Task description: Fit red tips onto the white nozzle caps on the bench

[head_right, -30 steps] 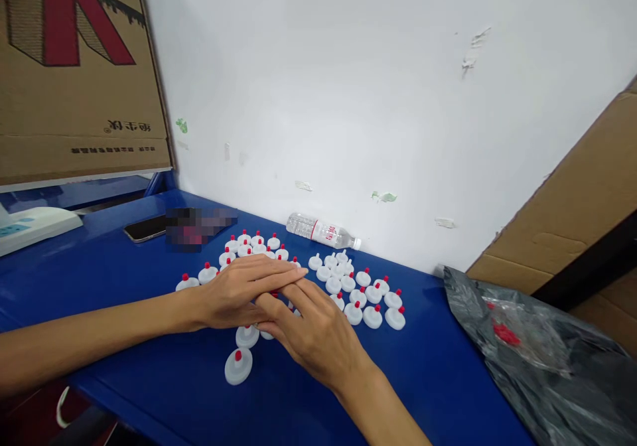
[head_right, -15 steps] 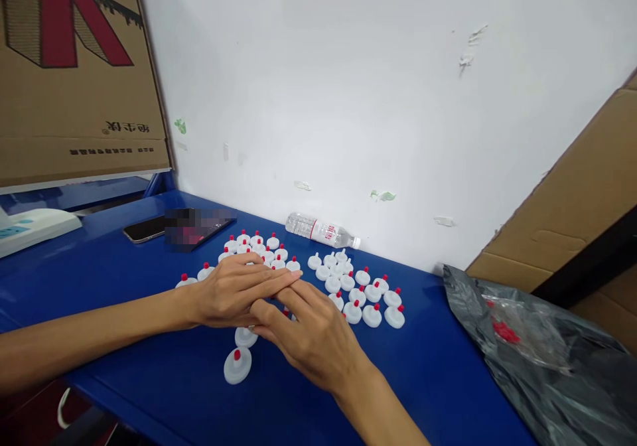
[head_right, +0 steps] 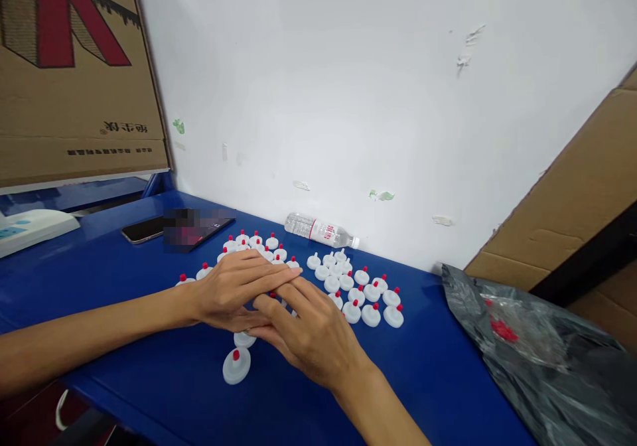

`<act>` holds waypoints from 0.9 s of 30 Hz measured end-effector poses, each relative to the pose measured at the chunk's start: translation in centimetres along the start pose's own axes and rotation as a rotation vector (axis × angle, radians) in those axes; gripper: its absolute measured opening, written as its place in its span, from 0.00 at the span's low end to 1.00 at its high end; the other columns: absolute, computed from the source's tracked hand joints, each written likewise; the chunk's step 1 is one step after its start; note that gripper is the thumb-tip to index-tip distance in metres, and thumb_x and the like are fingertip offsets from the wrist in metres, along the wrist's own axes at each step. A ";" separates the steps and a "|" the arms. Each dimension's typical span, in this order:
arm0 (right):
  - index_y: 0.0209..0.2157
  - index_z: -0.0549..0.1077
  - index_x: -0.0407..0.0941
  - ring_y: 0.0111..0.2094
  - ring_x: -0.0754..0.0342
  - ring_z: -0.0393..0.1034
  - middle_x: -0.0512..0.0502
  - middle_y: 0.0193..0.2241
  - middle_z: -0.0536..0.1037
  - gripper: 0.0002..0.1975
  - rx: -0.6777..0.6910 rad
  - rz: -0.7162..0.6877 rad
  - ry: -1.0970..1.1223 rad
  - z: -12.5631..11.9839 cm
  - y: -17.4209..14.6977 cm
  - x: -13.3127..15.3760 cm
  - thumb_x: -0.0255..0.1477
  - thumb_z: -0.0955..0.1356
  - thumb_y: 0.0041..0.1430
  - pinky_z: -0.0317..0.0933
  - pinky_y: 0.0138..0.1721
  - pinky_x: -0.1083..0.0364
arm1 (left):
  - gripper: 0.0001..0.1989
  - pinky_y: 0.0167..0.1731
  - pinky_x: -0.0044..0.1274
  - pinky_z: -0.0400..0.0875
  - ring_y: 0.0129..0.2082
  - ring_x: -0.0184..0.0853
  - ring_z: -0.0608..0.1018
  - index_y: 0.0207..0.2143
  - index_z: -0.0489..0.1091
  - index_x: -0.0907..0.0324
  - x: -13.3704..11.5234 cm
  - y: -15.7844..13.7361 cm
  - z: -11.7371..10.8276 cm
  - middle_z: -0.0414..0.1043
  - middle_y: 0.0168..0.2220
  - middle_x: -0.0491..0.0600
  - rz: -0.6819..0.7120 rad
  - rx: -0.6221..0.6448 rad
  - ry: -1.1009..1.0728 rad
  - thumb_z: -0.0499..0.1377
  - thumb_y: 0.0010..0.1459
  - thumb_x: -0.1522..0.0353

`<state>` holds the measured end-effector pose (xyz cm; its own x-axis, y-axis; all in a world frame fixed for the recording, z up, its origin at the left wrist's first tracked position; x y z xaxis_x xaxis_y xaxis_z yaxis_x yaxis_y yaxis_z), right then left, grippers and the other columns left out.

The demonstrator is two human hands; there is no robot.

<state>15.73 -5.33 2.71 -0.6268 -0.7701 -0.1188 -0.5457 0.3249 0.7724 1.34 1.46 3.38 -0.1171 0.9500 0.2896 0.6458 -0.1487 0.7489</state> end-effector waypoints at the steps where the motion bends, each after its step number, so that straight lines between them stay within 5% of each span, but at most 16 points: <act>1: 0.51 0.73 0.43 0.49 0.47 0.78 0.40 0.42 0.82 0.14 0.005 0.003 0.000 0.0 0.0 -0.1 0.35 0.69 0.69 0.74 0.53 0.47 | 0.31 0.33 0.29 0.77 0.36 0.37 0.83 0.67 0.59 0.64 0.0 0.1 0.0 0.82 0.47 0.56 -0.017 0.007 -0.011 0.58 0.70 0.56; 9: 0.57 0.69 0.41 0.44 0.50 0.79 0.40 0.44 0.82 0.15 0.034 0.008 -0.085 -0.4 -0.1 -0.8 0.22 0.64 0.71 0.75 0.47 0.51 | 0.18 0.35 0.30 0.78 0.34 0.38 0.81 0.53 0.71 0.64 0.3 0.4 -0.3 0.80 0.36 0.53 -0.094 -0.022 -0.009 0.59 0.70 0.59; 17: 0.57 0.64 0.41 0.44 0.51 0.81 0.40 0.45 0.83 0.17 -0.096 0.077 -0.194 -1.1 -0.5 -2.3 0.23 0.68 0.70 0.73 0.45 0.53 | 0.16 0.39 0.31 0.77 0.39 0.38 0.80 0.59 0.65 0.63 1.1 0.1 -0.3 0.79 0.42 0.54 -0.238 -0.004 -0.046 0.52 0.73 0.68; 22: 0.46 0.71 0.45 0.35 0.50 0.79 0.45 0.38 0.83 0.06 -0.020 0.205 -0.306 -1.6 -1.2 -4.3 0.32 0.67 0.72 0.69 0.37 0.53 | 0.09 0.39 0.30 0.73 0.38 0.38 0.75 0.47 0.73 0.62 1.3 -0.1 0.7 0.76 0.36 0.52 -0.262 0.215 -0.024 0.54 0.71 0.71; 27: 0.50 0.76 0.44 0.41 0.46 0.79 0.42 0.42 0.84 0.16 0.157 0.338 -0.316 -1.2 -2.0 -5.7 0.38 0.61 0.75 0.68 0.46 0.46 | 0.05 0.43 0.30 0.70 0.43 0.40 0.72 0.42 0.75 0.61 1.4 -1.2 2.3 0.76 0.38 0.52 -0.230 0.422 0.014 0.59 0.69 0.71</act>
Point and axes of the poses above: each hand's wrist, its own y-axis towards the middle knuckle, its own z-axis out of the palm, x = y × z, the point moved 4 cm from there along y, towards the middle knuckle
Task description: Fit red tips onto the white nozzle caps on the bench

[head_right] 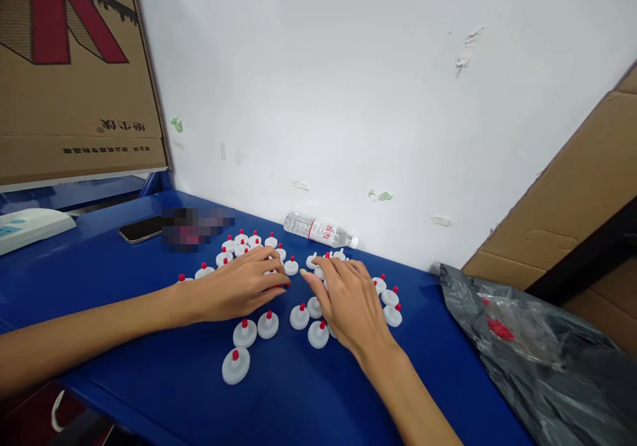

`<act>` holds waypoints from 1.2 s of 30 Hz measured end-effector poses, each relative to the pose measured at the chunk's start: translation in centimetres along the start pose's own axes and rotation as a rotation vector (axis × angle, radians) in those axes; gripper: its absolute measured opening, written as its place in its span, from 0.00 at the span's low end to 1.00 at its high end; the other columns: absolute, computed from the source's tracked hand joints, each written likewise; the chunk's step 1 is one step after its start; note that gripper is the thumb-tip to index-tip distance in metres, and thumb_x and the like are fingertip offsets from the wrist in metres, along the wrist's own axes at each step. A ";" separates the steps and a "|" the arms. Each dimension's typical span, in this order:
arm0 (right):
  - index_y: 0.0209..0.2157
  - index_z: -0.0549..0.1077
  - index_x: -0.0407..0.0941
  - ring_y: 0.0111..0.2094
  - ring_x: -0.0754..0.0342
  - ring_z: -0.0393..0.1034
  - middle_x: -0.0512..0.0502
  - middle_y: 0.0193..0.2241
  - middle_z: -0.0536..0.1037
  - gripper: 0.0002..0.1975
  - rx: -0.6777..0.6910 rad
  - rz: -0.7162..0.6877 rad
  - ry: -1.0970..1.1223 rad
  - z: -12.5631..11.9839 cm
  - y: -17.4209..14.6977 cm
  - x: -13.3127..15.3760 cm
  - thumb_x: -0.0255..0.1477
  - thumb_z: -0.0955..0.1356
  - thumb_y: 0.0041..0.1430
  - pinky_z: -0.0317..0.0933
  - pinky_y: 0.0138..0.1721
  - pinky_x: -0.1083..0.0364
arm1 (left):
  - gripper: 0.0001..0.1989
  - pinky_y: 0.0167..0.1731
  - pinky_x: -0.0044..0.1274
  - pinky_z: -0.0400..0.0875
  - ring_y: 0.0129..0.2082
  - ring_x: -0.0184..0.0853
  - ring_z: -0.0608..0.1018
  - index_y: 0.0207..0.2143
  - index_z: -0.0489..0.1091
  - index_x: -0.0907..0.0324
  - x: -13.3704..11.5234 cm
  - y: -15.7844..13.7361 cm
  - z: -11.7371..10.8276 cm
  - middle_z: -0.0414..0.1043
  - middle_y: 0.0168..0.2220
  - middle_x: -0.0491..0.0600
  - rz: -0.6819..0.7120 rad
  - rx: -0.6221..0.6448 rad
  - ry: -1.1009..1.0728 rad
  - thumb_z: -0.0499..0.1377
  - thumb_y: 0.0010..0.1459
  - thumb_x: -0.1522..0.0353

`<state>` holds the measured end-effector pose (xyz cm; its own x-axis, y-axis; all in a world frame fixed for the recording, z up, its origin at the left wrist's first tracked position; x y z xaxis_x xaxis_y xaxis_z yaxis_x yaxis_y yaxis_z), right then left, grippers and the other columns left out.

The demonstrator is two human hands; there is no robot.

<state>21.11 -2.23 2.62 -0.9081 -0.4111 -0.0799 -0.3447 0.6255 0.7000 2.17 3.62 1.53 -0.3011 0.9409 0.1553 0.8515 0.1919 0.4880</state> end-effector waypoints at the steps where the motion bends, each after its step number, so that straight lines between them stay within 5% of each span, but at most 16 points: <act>1: 0.52 0.76 0.44 0.44 0.45 0.79 0.41 0.45 0.84 0.18 0.058 0.020 0.018 0.4 -0.1 -0.2 0.37 0.59 0.76 0.67 0.50 0.44 | 0.04 0.44 0.31 0.69 0.43 0.40 0.72 0.43 0.75 0.61 0.1 -0.1 0.3 0.76 0.39 0.52 0.006 0.018 0.012 0.60 0.69 0.71; 7: 0.64 0.70 0.43 0.60 0.45 0.72 0.38 0.57 0.79 0.25 0.353 0.028 0.088 2.0 -0.9 -0.5 0.37 0.54 0.78 0.53 0.67 0.36 | 0.07 0.48 0.32 0.67 0.47 0.41 0.72 0.47 0.75 0.60 -0.1 -0.3 1.0 0.77 0.45 0.52 0.074 0.099 0.009 0.60 0.68 0.74; 18: 0.62 0.73 0.47 0.64 0.45 0.67 0.43 0.60 0.77 0.26 0.334 0.128 0.072 1.6 -0.8 -2.2 0.38 0.53 0.78 0.52 0.68 0.35 | 0.10 0.48 0.33 0.63 0.46 0.42 0.72 0.45 0.76 0.61 -0.1 -0.4 1.3 0.77 0.42 0.52 0.096 0.147 0.046 0.60 0.64 0.79; 27: 0.67 0.68 0.50 0.72 0.44 0.52 0.46 0.68 0.67 0.32 0.532 0.300 0.215 2.7 -1.8 -3.7 0.48 0.49 0.76 0.44 0.71 0.33 | 0.19 0.48 0.32 0.62 0.43 0.40 0.71 0.49 0.75 0.59 -0.2 -0.6 1.2 0.75 0.40 0.50 0.128 0.167 0.030 0.58 0.60 0.84; 32: 0.65 0.71 0.51 0.72 0.43 0.54 0.46 0.66 0.71 0.30 0.512 0.274 0.245 2.9 -1.9 -3.6 0.45 0.51 0.76 0.45 0.71 0.33 | 0.18 0.46 0.32 0.64 0.42 0.40 0.70 0.54 0.71 0.61 -0.4 -0.4 1.0 0.74 0.41 0.51 0.122 0.127 0.027 0.57 0.63 0.81; 36: 0.62 0.74 0.48 0.66 0.42 0.66 0.42 0.60 0.77 0.28 0.348 0.224 0.181 1.8 -1.2 -3.6 0.43 0.52 0.77 0.58 0.66 0.36 | 0.16 0.43 0.31 0.65 0.41 0.40 0.70 0.56 0.68 0.59 -0.1 -0.1 0.0 0.73 0.41 0.52 0.050 -0.023 0.039 0.54 0.68 0.77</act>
Point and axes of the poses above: each hand's wrist, its own y-axis towards the middle knuckle, its own z-axis out of the palm, x = y × z, the point moved 4 cm from there along y, towards the middle knuckle
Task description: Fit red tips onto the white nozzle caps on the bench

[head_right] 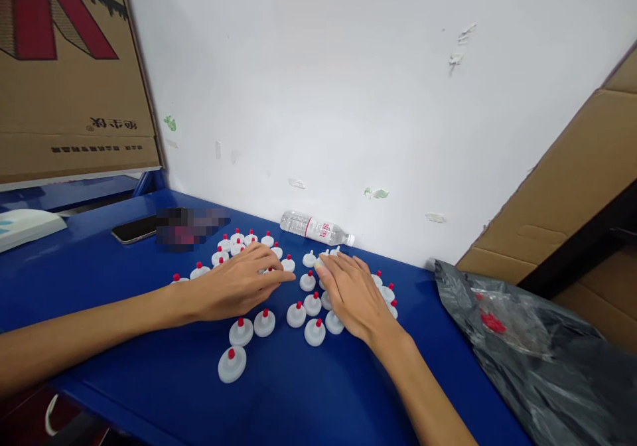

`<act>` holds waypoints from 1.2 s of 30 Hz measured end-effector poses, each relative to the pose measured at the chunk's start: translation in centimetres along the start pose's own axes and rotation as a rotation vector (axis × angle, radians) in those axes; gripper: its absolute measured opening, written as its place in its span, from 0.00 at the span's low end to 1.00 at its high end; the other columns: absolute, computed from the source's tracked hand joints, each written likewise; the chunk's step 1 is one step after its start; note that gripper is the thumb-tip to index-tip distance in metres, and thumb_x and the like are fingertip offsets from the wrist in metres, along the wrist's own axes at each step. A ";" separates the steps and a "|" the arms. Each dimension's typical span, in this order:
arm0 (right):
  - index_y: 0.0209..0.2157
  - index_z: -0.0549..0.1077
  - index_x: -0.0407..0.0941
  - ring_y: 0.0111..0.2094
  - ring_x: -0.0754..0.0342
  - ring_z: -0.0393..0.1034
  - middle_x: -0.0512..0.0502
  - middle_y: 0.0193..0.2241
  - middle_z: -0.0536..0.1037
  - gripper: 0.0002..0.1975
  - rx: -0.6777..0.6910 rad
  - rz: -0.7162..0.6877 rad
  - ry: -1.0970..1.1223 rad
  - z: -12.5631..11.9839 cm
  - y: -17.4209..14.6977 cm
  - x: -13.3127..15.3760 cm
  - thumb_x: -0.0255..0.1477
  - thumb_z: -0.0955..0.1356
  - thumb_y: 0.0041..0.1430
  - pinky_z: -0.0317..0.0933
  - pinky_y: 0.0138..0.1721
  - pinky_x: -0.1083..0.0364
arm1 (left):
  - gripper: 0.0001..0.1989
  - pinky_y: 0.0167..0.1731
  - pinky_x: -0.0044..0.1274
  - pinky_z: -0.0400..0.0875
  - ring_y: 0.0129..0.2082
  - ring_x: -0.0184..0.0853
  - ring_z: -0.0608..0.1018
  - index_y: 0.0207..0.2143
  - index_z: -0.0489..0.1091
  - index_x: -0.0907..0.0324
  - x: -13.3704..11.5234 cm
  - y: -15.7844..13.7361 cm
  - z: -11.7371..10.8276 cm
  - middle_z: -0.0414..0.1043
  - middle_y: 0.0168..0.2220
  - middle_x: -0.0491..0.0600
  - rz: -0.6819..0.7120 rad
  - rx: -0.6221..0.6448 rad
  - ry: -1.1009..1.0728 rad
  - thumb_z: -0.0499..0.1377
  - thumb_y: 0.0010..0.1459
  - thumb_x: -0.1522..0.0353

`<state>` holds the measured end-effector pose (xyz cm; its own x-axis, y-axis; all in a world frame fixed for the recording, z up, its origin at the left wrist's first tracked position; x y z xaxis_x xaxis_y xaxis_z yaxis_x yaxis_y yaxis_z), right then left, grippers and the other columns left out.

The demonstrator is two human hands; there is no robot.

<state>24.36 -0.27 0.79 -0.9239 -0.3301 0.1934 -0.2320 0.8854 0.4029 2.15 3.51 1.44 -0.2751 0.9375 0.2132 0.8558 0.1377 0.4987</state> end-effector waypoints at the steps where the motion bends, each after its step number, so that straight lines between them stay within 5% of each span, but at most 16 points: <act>1: 0.60 0.75 0.47 0.62 0.41 0.70 0.41 0.58 0.78 0.27 -0.051 -0.004 -0.023 -0.5 0.0 0.1 0.43 0.54 0.76 0.63 0.62 0.38 | 0.16 0.43 0.31 0.66 0.41 0.40 0.71 0.56 0.68 0.59 0.1 0.0 -0.3 0.73 0.42 0.52 -0.017 -0.049 -0.009 0.53 0.69 0.77; 4: 0.54 0.76 0.46 0.46 0.43 0.80 0.41 0.51 0.82 0.24 -0.201 -0.001 -0.076 -1.9 0.0 0.7 0.47 0.60 0.73 0.74 0.45 0.46 | 0.17 0.42 0.29 0.69 0.41 0.38 0.73 0.57 0.67 0.59 0.5 0.1 -0.9 0.73 0.45 0.53 -0.048 -0.155 -0.066 0.52 0.69 0.78; 9: 0.53 0.74 0.46 0.34 0.50 0.79 0.43 0.47 0.80 0.14 -0.301 -0.158 -0.151 -1.9 -0.2 2.7 0.37 0.65 0.73 0.71 0.30 0.52 | 0.15 0.36 0.24 0.72 0.39 0.34 0.75 0.53 0.68 0.60 0.8 -0.2 -0.6 0.72 0.46 0.54 -0.072 -0.141 -0.145 0.52 0.67 0.79; 16: 0.55 0.67 0.45 0.49 0.45 0.77 0.40 0.48 0.80 0.13 -0.214 -0.389 -0.106 -0.4 -0.4 5.0 0.24 0.63 0.71 0.74 0.48 0.45 | 0.23 0.38 0.24 0.75 0.42 0.34 0.78 0.62 0.66 0.57 0.6 -0.4 -1.0 0.74 0.47 0.54 -0.027 -0.241 -0.169 0.52 0.68 0.80; 27: 0.57 0.63 0.48 0.54 0.48 0.76 0.40 0.52 0.79 0.18 -0.280 -0.476 -0.079 -0.5 -0.9 5.8 0.18 0.62 0.70 0.75 0.53 0.47 | 0.13 0.37 0.22 0.77 0.38 0.32 0.79 0.49 0.73 0.63 0.0 -0.3 -1.6 0.78 0.43 0.54 0.032 -0.319 -0.192 0.53 0.67 0.81; 36: 0.64 0.60 0.49 0.62 0.49 0.71 0.39 0.59 0.76 0.24 -0.386 -0.378 -0.036 -0.3 -1.2 6.0 0.18 0.61 0.71 0.76 0.52 0.50 | 0.10 0.40 0.20 0.80 0.40 0.32 0.84 0.45 0.75 0.62 -0.5 -0.3 -2.5 0.81 0.42 0.53 0.038 -0.463 -0.302 0.56 0.67 0.80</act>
Point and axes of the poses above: each hand's wrist, its own y-axis towards the middle knuckle, its own z-axis out of the palm, x = y × z, the point moved 4 cm from there along y, towards the middle knuckle
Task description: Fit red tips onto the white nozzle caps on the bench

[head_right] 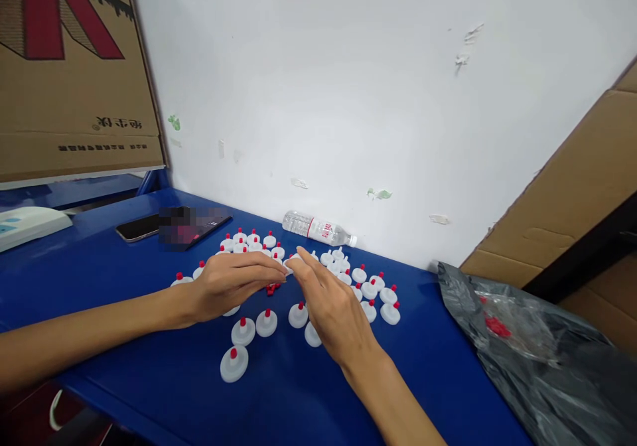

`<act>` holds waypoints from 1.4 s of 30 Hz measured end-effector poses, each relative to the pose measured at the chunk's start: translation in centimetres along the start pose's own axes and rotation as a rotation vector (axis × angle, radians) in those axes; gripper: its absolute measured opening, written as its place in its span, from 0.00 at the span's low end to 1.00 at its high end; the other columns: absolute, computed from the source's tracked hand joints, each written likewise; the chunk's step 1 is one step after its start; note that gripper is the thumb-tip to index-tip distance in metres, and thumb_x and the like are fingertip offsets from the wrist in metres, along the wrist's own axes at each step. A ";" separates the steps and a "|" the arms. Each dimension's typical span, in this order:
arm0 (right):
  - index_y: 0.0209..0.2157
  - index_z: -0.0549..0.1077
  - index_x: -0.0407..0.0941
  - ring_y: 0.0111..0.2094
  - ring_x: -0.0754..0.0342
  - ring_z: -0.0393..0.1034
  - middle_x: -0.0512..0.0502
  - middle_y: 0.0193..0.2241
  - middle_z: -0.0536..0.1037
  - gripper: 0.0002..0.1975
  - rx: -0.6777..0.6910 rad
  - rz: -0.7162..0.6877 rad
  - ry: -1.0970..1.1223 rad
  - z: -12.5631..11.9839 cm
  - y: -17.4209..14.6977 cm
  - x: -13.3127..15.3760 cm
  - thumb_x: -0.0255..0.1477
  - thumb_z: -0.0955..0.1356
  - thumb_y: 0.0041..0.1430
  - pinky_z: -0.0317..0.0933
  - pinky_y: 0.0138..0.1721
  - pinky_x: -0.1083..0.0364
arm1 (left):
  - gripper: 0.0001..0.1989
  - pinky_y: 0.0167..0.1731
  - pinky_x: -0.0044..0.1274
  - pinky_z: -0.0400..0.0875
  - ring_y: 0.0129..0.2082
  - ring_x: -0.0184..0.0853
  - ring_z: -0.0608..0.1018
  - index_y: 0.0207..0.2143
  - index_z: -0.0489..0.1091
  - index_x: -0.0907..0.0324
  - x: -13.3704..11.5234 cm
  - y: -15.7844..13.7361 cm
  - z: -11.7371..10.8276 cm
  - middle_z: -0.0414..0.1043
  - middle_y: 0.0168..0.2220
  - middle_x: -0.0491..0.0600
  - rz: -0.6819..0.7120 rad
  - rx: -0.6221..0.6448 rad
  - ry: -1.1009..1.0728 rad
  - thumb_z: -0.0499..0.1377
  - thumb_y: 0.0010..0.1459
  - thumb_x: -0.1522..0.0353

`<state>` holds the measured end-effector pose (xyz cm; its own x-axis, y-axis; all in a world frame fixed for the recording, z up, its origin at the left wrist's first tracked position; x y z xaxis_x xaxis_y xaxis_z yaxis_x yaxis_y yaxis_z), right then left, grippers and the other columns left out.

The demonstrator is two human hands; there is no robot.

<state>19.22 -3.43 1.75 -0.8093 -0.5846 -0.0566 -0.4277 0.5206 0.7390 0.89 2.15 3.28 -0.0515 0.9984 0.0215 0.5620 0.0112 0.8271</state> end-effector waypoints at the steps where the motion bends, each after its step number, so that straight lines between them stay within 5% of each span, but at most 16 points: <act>1: 0.64 0.60 0.50 0.62 0.49 0.70 0.40 0.60 0.76 0.25 0.010 0.008 0.029 0.1 0.0 0.0 0.17 0.60 0.71 0.75 0.54 0.50 | 0.10 0.39 0.20 0.80 0.39 0.32 0.84 0.44 0.75 0.62 0.0 0.0 0.0 0.82 0.41 0.53 -0.002 -0.002 -0.002 0.56 0.67 0.81; 13: 0.56 0.70 0.51 0.46 0.49 0.81 0.45 0.47 0.82 0.15 -0.137 0.252 0.275 -0.1 0.7 0.1 0.26 0.67 0.70 0.77 0.48 0.49 | 0.08 0.37 0.20 0.79 0.36 0.31 0.82 0.43 0.76 0.61 -0.1 0.0 0.0 0.80 0.40 0.53 -0.024 0.001 0.030 0.57 0.68 0.78; 20: 0.58 0.67 0.52 0.57 0.49 0.75 0.45 0.56 0.78 0.19 -0.078 0.206 0.375 -0.5 1.1 0.8 0.23 0.66 0.69 0.72 0.58 0.47 | 0.04 0.38 0.22 0.77 0.37 0.32 0.80 0.44 0.74 0.61 0.0 0.0 0.3 0.77 0.40 0.52 -0.073 0.025 0.003 0.61 0.69 0.72; 25: 0.66 0.59 0.54 0.66 0.47 0.65 0.43 0.65 0.69 0.29 0.056 0.148 0.363 -0.4 1.3 1.5 0.20 0.63 0.67 0.66 0.64 0.42 | 0.09 0.39 0.27 0.78 0.39 0.35 0.78 0.49 0.73 0.58 1.0 -0.2 0.2 0.75 0.43 0.53 -0.098 0.001 0.209 0.62 0.69 0.66; 32: 0.67 0.57 0.55 0.63 0.47 0.68 0.41 0.60 0.72 0.32 -0.005 0.104 0.328 -0.2 1.1 1.2 0.25 0.70 0.67 0.69 0.61 0.43 | 0.13 0.53 0.34 0.80 0.59 0.43 0.78 0.55 0.69 0.61 0.7 -0.2 0.5 0.70 0.62 0.63 0.013 0.100 0.213 0.58 0.71 0.68; 42: 0.62 0.64 0.53 0.57 0.50 0.74 0.43 0.57 0.76 0.26 -0.069 0.125 0.394 -0.2 1.3 1.8 0.23 0.70 0.67 0.77 0.50 0.52 | 0.13 0.26 0.20 0.75 0.31 0.31 0.81 0.58 0.65 0.61 0.1 0.2 0.5 0.76 0.54 0.60 0.035 0.134 0.300 0.51 0.74 0.71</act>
<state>17.26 -3.93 2.73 -0.6315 -0.7199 0.2881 -0.2966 0.5676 0.7680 1.41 2.25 3.19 -0.2602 0.9379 0.2293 0.6705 0.0046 0.7419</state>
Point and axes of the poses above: each hand's wrist, its own y-axis towards the middle knuckle, its own z-axis out of the palm, x = y × z, the point moved 4 cm from there along y, towards the middle knuckle
